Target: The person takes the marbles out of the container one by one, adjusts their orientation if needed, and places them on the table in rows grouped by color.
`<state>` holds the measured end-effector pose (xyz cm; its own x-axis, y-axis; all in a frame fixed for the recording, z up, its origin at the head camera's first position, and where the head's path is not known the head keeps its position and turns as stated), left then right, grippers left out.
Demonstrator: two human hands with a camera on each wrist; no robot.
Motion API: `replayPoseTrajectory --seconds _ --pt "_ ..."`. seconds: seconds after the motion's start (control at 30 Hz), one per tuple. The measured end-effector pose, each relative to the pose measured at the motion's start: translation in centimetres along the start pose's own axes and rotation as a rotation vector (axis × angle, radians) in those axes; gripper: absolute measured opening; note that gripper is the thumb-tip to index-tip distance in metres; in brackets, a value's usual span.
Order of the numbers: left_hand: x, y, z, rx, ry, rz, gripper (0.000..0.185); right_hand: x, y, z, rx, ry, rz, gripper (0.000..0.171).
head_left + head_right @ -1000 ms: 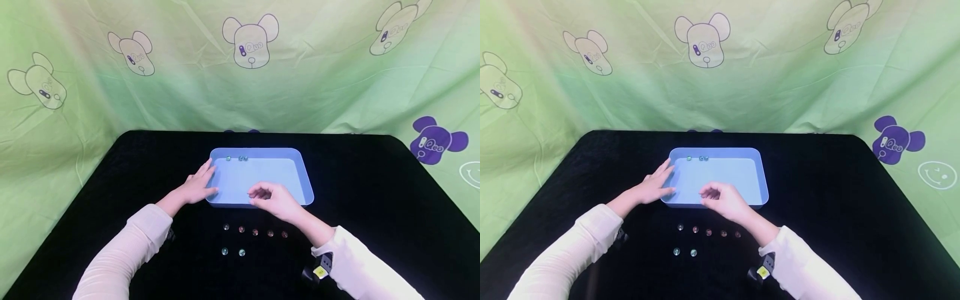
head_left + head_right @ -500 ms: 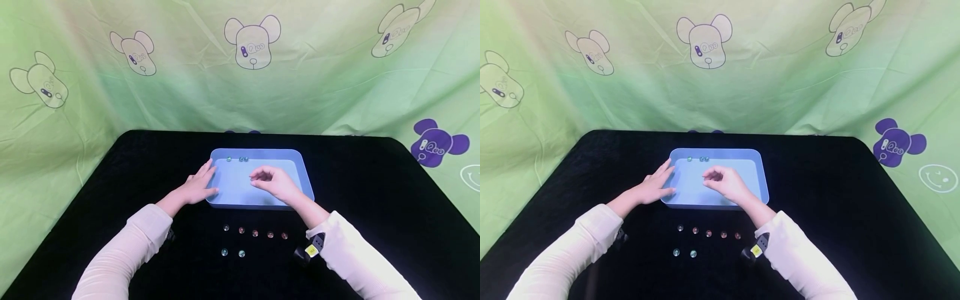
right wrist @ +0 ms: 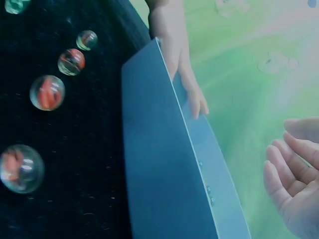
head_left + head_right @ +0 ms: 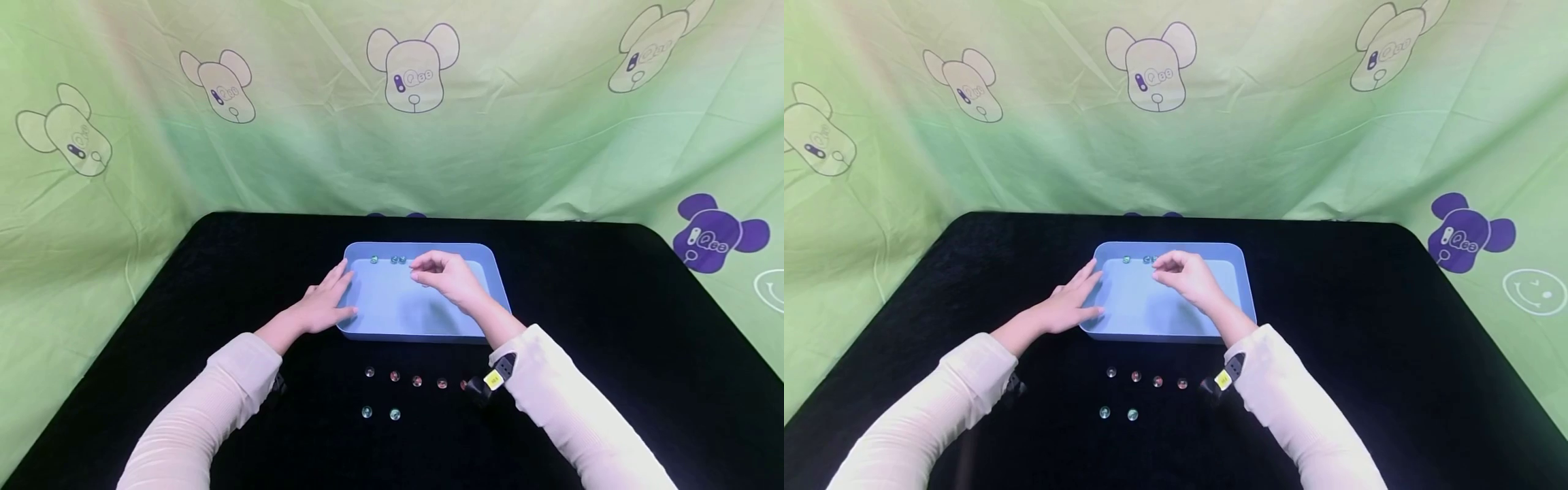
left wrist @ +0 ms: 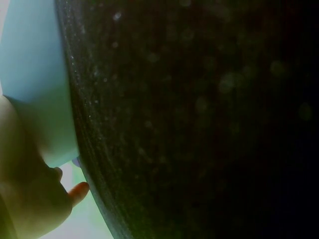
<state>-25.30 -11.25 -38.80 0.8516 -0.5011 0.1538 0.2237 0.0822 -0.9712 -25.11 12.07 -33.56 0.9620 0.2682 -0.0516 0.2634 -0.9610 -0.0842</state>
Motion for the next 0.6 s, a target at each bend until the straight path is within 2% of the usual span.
replayPoseTrajectory --seconds 0.13,0.37,0.6 --pt "-0.1 0.1 0.0 0.002 0.009 -0.004 0.072 -0.9 -0.2 0.0 -0.008 0.021 0.025 0.025" --pt "-0.1 0.0 0.1 0.000 0.009 0.006 0.070 -2.5 -0.7 0.5 -0.087 0.031 0.084 0.022" --pt "0.0 -0.1 0.0 -0.003 0.011 0.007 0.071 -3.9 -0.7 1.2 -0.079 0.073 0.104 0.024"
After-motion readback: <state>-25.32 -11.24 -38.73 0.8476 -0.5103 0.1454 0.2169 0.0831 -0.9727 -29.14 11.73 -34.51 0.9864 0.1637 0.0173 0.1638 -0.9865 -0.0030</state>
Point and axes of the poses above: each hand's wrist, its own x-axis away from the middle knuckle, its own y-axis out of the palm, z = x × y, the point moved 2 cm from there along -x, towards the middle knuckle, and after that the axes turned 15 degrees about -x, right-handed, at the moved point
